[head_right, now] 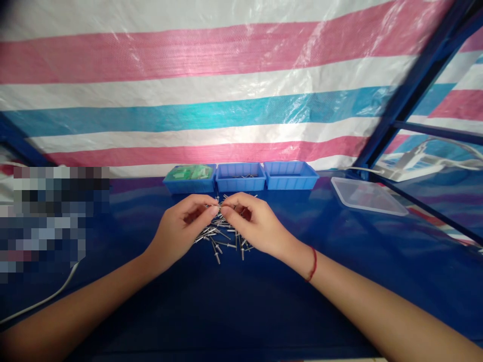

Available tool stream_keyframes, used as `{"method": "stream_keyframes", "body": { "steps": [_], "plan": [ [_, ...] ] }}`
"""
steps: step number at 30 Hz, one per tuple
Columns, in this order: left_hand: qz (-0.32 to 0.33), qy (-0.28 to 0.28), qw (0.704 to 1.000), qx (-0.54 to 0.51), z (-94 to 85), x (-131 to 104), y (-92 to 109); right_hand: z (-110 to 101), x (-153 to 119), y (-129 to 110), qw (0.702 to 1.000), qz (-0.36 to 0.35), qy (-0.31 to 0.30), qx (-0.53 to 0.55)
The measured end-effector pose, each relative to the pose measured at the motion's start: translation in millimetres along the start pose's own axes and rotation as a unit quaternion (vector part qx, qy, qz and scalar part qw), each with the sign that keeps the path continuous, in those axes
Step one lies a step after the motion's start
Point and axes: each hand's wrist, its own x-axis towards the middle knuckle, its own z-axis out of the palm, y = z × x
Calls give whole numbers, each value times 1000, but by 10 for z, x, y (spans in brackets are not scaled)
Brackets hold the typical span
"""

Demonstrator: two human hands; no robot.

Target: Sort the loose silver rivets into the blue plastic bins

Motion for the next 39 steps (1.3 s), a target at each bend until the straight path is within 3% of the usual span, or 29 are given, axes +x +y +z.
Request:
{"method": "stream_keyframes", "body": {
  "steps": [8, 14, 18, 23, 26, 32, 36, 39],
  "plan": [
    [-17, 17, 1000, -13, 13, 3, -63, 37, -5, -18, 996, -18, 85, 10],
    [-5, 12, 1000, 3, -2, 26, -113, 47, -34, -12, 994, -64, 92, -4],
    [41, -15, 998, 43, -35, 51, -107, 23, -47, -63, 986, -114, 86, -85],
    [141, -72, 983, 96, -77, 67, -61, -47, -40, -117, 954, -225, 42, -194],
    [147, -75, 981, 105, -92, 61, -52, -130, 13, -107, 938, -249, 53, -234],
    [100, -78, 985, 119, -91, 55, -76, -406, 485, 175, 902, -164, 187, -353],
    [103, -128, 976, 145, -81, 32, -82, -486, 807, 433, 890, -98, 157, -417],
    [128, -167, 966, 152, -70, 8, -85, -466, 803, 487, 884, -65, 141, -440]
  ]
}}
